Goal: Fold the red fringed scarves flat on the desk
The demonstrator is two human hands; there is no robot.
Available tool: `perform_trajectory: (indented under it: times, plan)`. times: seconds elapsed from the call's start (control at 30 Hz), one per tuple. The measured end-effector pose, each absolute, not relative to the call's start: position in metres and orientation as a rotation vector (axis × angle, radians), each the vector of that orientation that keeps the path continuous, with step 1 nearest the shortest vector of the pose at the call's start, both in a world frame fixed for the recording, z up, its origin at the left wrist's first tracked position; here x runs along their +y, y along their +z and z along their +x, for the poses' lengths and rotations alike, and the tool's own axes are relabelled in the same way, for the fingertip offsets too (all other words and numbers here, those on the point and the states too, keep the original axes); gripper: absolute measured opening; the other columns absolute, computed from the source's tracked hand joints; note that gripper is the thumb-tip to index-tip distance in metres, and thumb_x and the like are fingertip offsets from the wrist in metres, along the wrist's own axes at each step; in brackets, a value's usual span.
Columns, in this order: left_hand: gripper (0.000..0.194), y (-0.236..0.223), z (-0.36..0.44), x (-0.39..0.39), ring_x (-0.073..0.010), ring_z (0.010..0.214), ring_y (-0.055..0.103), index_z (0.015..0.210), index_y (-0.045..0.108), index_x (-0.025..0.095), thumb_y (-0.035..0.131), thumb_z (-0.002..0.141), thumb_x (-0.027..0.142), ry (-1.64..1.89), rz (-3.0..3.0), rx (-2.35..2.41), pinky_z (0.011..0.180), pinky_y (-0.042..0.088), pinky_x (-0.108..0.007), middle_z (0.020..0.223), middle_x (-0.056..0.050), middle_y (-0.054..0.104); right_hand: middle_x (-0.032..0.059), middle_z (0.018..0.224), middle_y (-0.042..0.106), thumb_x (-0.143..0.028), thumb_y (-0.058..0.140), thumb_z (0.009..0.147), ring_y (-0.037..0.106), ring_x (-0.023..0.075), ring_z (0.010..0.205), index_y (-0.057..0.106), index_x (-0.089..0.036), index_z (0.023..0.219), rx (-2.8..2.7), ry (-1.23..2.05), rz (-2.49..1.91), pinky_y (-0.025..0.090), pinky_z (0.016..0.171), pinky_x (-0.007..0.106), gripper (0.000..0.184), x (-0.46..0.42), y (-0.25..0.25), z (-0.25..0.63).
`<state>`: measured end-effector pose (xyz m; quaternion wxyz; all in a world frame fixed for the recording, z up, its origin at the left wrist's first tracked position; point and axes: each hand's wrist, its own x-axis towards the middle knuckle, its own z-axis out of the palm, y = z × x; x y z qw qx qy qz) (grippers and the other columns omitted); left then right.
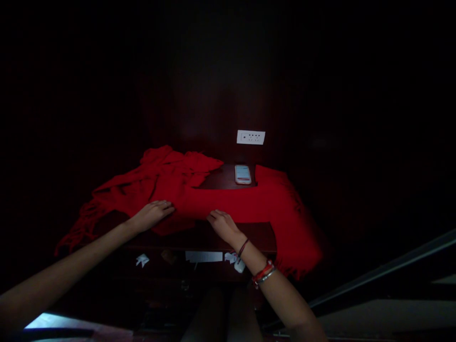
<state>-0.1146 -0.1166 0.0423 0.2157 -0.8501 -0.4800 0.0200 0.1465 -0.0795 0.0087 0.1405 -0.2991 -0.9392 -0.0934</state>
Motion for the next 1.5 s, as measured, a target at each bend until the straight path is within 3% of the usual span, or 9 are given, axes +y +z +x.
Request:
perform_trajectory:
  times: [0.23,0.5,0.6,0.73,0.8,0.93,1.17,1.37,1.5]
  plan:
    - [0.025,0.05,-0.158,-0.114,-0.0219,0.085,0.049,0.092,0.054,0.019,0.038,0.075,0.009,0.01,-2.007,-1.431,0.071,0.037,-0.033,0.092,-0.01,0.053,0.004,0.083,0.054,-0.014,0.043,0.078,0.048,0.0136,0.075,0.053,-0.017,0.091,-2.708,-0.352,-0.936,0.039,0.063,0.022,0.017,-0.083,0.012,0.148]
    - [0.023,0.101,-0.194,-0.105,-0.026,0.091,0.042,0.094,0.051,0.011,0.035,0.079,0.018,-0.246,-1.711,-1.658,0.073,0.033,-0.039,0.093,-0.012,0.048,0.0061,0.082,0.053,-0.015,0.033,0.083,0.047,0.0132,0.075,0.05,-0.016,0.101,-2.474,-0.421,-0.981,0.038,0.065,0.023,0.025,-0.075,0.015,0.163]
    - [0.023,0.093,-0.182,-0.114,-0.0268,0.097,0.039,0.091,0.053,0.012,0.039,0.074,0.015,-0.292,-1.875,-1.625,0.076,0.033,-0.04,0.101,-0.012,0.045,0.0045,0.08,0.053,-0.017,0.036,0.082,0.047,0.0126,0.073,0.053,-0.017,0.094,-2.595,-0.384,-0.873,0.037,0.067,0.024,0.021,-0.075,0.015,0.165]
    - [0.042,0.062,-0.144,-0.127,-0.0258,0.111,0.029,0.111,0.044,0.023,0.045,0.069,0.018,-0.197,-2.297,-1.276,0.088,0.024,-0.043,0.121,-0.008,0.035,0.0036,0.081,0.054,-0.018,0.042,0.079,0.047,0.0131,0.076,0.054,-0.018,0.092,-2.684,-0.299,-0.816,0.037,0.072,0.025,0.018,-0.079,0.015,0.16]
    - [0.046,0.049,-0.129,-0.125,-0.0243,0.108,0.033,0.115,0.04,0.024,0.047,0.07,0.021,-0.142,-2.329,-1.226,0.09,0.022,-0.043,0.117,-0.007,0.04,0.0039,0.082,0.054,-0.017,0.041,0.079,0.047,0.0132,0.077,0.053,-0.018,0.094,-2.66,-0.269,-0.867,0.037,0.073,0.025,0.019,-0.08,0.015,0.159]
    - [0.033,0.041,-0.133,-0.111,-0.0186,0.086,0.049,0.105,0.05,0.018,0.042,0.073,0.012,-0.02,-2.248,-1.225,0.08,0.033,-0.034,0.094,-0.008,0.055,0.0046,0.085,0.053,-0.013,0.038,0.08,0.047,0.0131,0.078,0.053,-0.018,0.094,-2.618,-0.233,-0.963,0.038,0.07,0.023,0.021,-0.08,0.015,0.164]
    - [0.026,0.084,-0.196,-0.106,-0.0218,0.078,0.049,0.092,0.056,0.019,0.037,0.075,0.011,-0.089,-1.898,-1.252,0.07,0.035,-0.036,0.085,-0.009,0.054,0.0045,0.085,0.053,-0.012,0.038,0.079,0.047,0.0136,0.077,0.053,-0.018,0.09,-2.598,-0.301,-1.053,0.038,0.067,0.022,0.019,-0.081,0.014,0.164]
    - [0.031,0.063,-0.198,-0.129,-0.0199,0.082,0.049,0.091,0.055,0.021,0.035,0.073,0.006,0.013,-2.121,-1.167,0.072,0.036,-0.035,0.09,-0.008,0.054,0.0041,0.082,0.053,-0.014,0.041,0.079,0.047,0.0138,0.075,0.054,-0.017,0.082,-2.619,-0.381,-1.052,0.037,0.071,0.024,0.014,-0.079,0.01,0.165]
    - [0.03,0.055,-0.177,-0.138,-0.0211,0.095,0.045,0.1,0.052,0.02,0.041,0.073,0.014,-0.037,-2.261,-1.214,0.082,0.032,-0.038,0.104,-0.009,0.05,0.0039,0.081,0.053,-0.016,0.039,0.08,0.047,0.0134,0.075,0.054,-0.018,0.084,-2.609,-0.348,-1.021,0.037,0.071,0.024,0.016,-0.08,0.009,0.169]
